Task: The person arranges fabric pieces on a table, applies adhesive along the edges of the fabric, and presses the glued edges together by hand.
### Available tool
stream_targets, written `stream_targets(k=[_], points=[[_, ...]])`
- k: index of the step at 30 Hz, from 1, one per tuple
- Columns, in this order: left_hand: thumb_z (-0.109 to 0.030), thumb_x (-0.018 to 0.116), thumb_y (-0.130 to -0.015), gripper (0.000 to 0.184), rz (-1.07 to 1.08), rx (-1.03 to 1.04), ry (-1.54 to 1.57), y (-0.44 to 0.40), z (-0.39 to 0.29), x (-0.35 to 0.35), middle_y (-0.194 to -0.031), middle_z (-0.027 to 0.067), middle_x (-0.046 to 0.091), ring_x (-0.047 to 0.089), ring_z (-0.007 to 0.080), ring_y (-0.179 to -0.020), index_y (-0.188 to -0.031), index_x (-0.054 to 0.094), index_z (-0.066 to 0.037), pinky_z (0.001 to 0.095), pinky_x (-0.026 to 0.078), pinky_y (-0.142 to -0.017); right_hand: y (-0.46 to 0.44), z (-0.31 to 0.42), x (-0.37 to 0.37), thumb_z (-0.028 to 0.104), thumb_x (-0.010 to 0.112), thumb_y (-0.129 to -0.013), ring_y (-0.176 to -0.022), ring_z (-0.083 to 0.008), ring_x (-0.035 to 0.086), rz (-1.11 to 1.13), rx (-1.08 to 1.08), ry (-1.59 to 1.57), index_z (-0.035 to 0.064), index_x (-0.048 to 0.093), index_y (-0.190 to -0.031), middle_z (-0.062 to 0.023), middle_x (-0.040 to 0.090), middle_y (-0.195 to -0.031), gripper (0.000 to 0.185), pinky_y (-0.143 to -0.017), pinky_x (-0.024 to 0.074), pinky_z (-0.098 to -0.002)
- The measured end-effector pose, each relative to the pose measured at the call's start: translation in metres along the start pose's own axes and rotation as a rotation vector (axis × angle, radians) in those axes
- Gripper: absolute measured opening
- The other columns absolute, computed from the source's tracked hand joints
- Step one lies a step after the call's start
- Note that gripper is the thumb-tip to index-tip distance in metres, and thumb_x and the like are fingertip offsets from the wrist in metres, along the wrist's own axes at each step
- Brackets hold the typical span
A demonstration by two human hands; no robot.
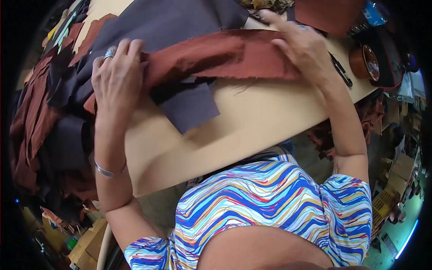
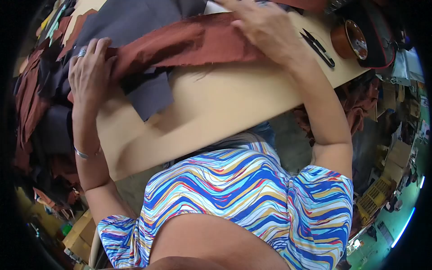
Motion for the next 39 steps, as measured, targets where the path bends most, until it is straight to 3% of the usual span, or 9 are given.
stream_targets(k=[4, 9, 12, 16, 19, 21, 24, 33, 39], points=[[-0.013, 0.060, -0.067, 0.022, -0.391, 0.279, 0.287, 0.006, -0.064, -0.008, -0.096, 0.0018, 0.059, 0.058, 0.0202, -0.084, -0.089, 0.061, -0.012, 0.0329, 0.046, -0.072, 0.057, -0.031, -0.038, 0.013, 0.060, -0.081, -0.092, -0.0298, 0.057, 0.061, 0.290, 0.314, 0.0202, 0.041, -0.133, -0.0099, 0.059, -0.106, 0.056, -0.078, 0.0470, -0.0392], [-0.010, 0.056, -0.072, 0.028, -0.113, 0.572, 0.524, 0.005, -0.120, 0.001, -0.102, 0.0064, 0.054, 0.057, 0.0224, -0.095, -0.101, 0.054, -0.007, 0.0324, 0.049, -0.077, 0.101, -0.032, -0.036, 0.013, 0.057, -0.083, -0.097, -0.0329, 0.054, 0.188, 0.537, 0.411, 0.0206, 0.033, -0.137, -0.0118, 0.056, -0.109, 0.059, -0.081, 0.0465, -0.0415], [-0.009, 0.054, -0.074, 0.025, 0.135, 0.564, 0.477, -0.016, -0.128, 0.008, -0.098, 0.0066, 0.055, 0.058, 0.0222, -0.090, -0.099, 0.053, -0.006, 0.0310, 0.051, -0.070, 0.100, -0.033, -0.043, 0.008, 0.053, -0.084, -0.107, -0.0357, 0.051, 0.170, 0.644, 0.208, 0.0171, 0.031, -0.138, -0.0149, 0.052, -0.119, 0.059, -0.089, 0.0428, -0.0419], [-0.005, 0.057, -0.076, 0.021, -0.102, 0.401, 0.830, -0.022, -0.115, 0.025, -0.090, 0.0081, 0.058, 0.059, 0.0237, -0.082, -0.097, 0.054, -0.004, 0.0321, 0.050, -0.066, 0.099, -0.032, -0.045, 0.004, 0.050, -0.084, -0.113, -0.0364, 0.048, 0.113, 0.641, 0.059, 0.0116, 0.033, -0.136, -0.0178, 0.049, -0.125, 0.056, -0.093, 0.0397, -0.0414], [-0.003, 0.059, -0.078, 0.017, -0.139, 0.192, 1.067, -0.021, -0.110, 0.035, -0.085, 0.0099, 0.058, 0.058, 0.0262, -0.078, -0.095, 0.056, -0.003, 0.0334, 0.049, -0.066, 0.091, -0.022, -0.050, 0.003, 0.050, -0.084, -0.107, -0.0315, 0.052, -0.025, 0.505, -0.035, 0.0090, 0.039, -0.133, -0.0167, 0.052, -0.119, 0.051, -0.090, 0.0416, -0.0361], [-0.003, 0.062, -0.079, 0.015, -0.117, 0.112, 1.151, -0.024, -0.109, 0.034, -0.083, 0.0111, 0.059, 0.058, 0.0279, -0.075, -0.094, 0.058, -0.002, 0.0341, 0.048, -0.066, 0.079, -0.002, -0.058, 0.004, 0.050, -0.086, -0.092, -0.0244, 0.054, -0.002, 0.773, -0.302, 0.0085, 0.044, -0.131, -0.0130, 0.053, -0.105, 0.045, -0.082, 0.0431, -0.0316], [-0.002, 0.062, -0.078, 0.016, -0.099, 0.094, 1.149, -0.026, -0.109, 0.033, -0.084, 0.0109, 0.059, 0.058, 0.0277, -0.074, -0.094, 0.059, -0.002, 0.0341, 0.048, -0.065, 0.068, 0.019, -0.055, 0.008, 0.052, -0.088, -0.078, -0.0234, 0.053, -0.081, 0.536, -0.244, 0.0098, 0.047, -0.131, -0.0112, 0.053, -0.095, 0.043, -0.072, 0.0451, -0.0313], [0.002, 0.061, -0.079, 0.014, -0.155, -0.014, 1.245, -0.025, -0.110, 0.024, -0.085, 0.0102, 0.059, 0.061, 0.0249, -0.077, -0.091, 0.057, -0.002, 0.0318, 0.049, -0.068, 0.036, 0.057, -0.033, 0.013, 0.057, -0.088, -0.081, -0.0175, 0.056, -0.020, 0.381, -0.152, 0.0047, 0.029, -0.140, -0.0134, 0.054, -0.109, 0.059, -0.071, 0.0455, -0.0252], [0.007, 0.058, -0.077, 0.014, -0.221, -0.033, 1.384, -0.032, -0.109, 0.020, -0.087, 0.0101, 0.060, 0.061, 0.0253, -0.080, -0.086, 0.054, -0.003, 0.0322, 0.049, -0.071, 0.019, 0.055, -0.022, 0.012, 0.064, -0.082, -0.071, -0.0200, 0.058, -0.287, 0.456, -0.526, 0.0062, 0.029, -0.139, -0.0100, 0.056, -0.094, 0.068, -0.063, 0.0494, -0.0290]])
Point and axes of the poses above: each hand's wrist, its own y-axis away from the middle knuckle, its own x-axis out of the palm, z = x × y, the point moved 2 cm from there along -y, towards the middle knuckle
